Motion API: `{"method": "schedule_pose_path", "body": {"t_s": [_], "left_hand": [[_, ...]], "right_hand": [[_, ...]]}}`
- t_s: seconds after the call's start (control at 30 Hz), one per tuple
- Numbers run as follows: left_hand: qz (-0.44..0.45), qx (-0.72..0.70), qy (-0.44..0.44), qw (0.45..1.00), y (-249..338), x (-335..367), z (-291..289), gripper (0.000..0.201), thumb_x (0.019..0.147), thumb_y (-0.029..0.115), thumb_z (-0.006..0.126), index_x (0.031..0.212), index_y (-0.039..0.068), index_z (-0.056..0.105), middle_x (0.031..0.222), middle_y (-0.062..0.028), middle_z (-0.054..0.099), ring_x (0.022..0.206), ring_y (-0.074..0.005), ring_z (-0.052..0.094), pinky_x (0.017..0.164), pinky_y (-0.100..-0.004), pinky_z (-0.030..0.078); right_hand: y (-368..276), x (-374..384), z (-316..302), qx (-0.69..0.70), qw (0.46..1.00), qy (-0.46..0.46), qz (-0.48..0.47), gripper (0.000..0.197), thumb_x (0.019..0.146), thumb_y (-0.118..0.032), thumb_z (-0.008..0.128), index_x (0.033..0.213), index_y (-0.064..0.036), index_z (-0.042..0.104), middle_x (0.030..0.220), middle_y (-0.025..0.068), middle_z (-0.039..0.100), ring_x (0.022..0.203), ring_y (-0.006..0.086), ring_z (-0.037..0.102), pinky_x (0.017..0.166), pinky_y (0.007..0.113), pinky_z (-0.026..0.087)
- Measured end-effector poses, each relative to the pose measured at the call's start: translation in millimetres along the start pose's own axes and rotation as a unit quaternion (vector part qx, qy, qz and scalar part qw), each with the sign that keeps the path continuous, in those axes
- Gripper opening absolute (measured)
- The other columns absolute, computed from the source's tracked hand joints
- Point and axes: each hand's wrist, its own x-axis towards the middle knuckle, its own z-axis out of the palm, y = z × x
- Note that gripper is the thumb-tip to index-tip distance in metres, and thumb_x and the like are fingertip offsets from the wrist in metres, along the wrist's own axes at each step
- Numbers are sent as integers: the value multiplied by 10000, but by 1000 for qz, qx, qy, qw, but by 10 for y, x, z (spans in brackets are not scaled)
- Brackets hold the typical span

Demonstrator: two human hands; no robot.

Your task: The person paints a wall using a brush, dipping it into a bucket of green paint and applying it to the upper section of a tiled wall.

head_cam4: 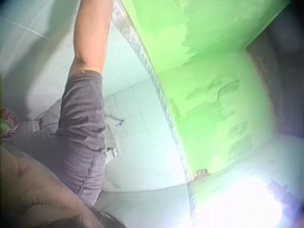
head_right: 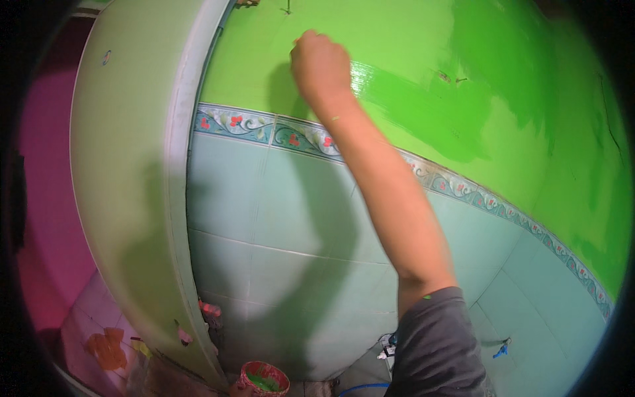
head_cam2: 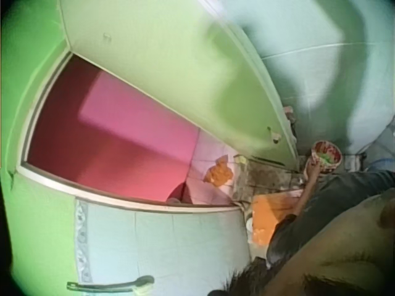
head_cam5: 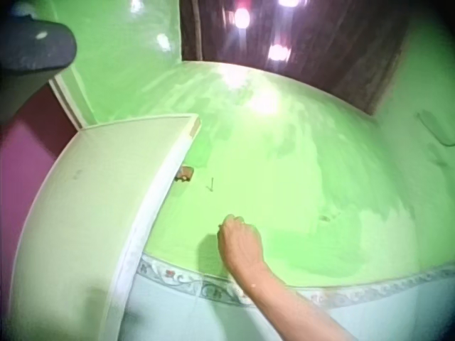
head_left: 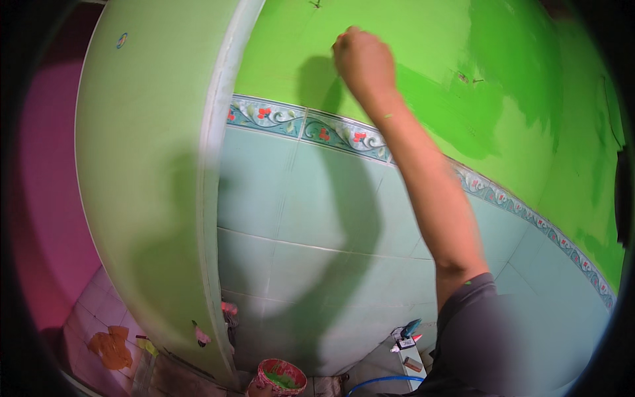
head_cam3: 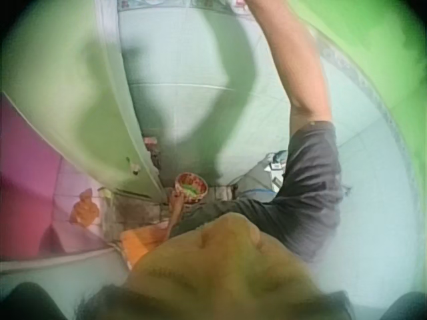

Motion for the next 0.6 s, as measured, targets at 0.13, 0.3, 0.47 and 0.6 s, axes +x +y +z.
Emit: {"method": "schedule_pose_path", "body": {"t_s": [0.13,0.3,0.47,0.6], "left_hand": [[86,-5,57,995,-672,499,267,283,892,297,600,1027,52,555,850,-81,584,723,-205,566,643,-373,464],[135,-43,84,986,-618,478,332,257,851,274,635,997,71,579,788,-69,591,684,-201,568,623,-374,468],[150,-58,121,980,-760,639,363,274,867,328,649,943,71,592,772,-63,592,681,-184,566,606,-354,460],[178,-33,58,982,-806,681,284,278,878,340,648,853,71,579,714,-41,573,607,-168,534,559,-342,435]], "right_hand": [[563,448,-229,477,870,-45,116,283,884,-218,633,939,59,662,799,123,708,692,153,700,633,249,554],[1342,153,29,429,895,-71,99,274,892,-224,648,1017,20,659,874,122,706,749,170,697,637,271,543],[1448,-247,-48,49,985,-21,-166,148,914,-204,579,1033,-130,627,819,71,630,728,243,635,592,355,498],[1671,-374,-112,-64,976,-50,-204,220,907,-157,535,1126,-163,563,816,64,562,741,267,601,585,393,485]]}}
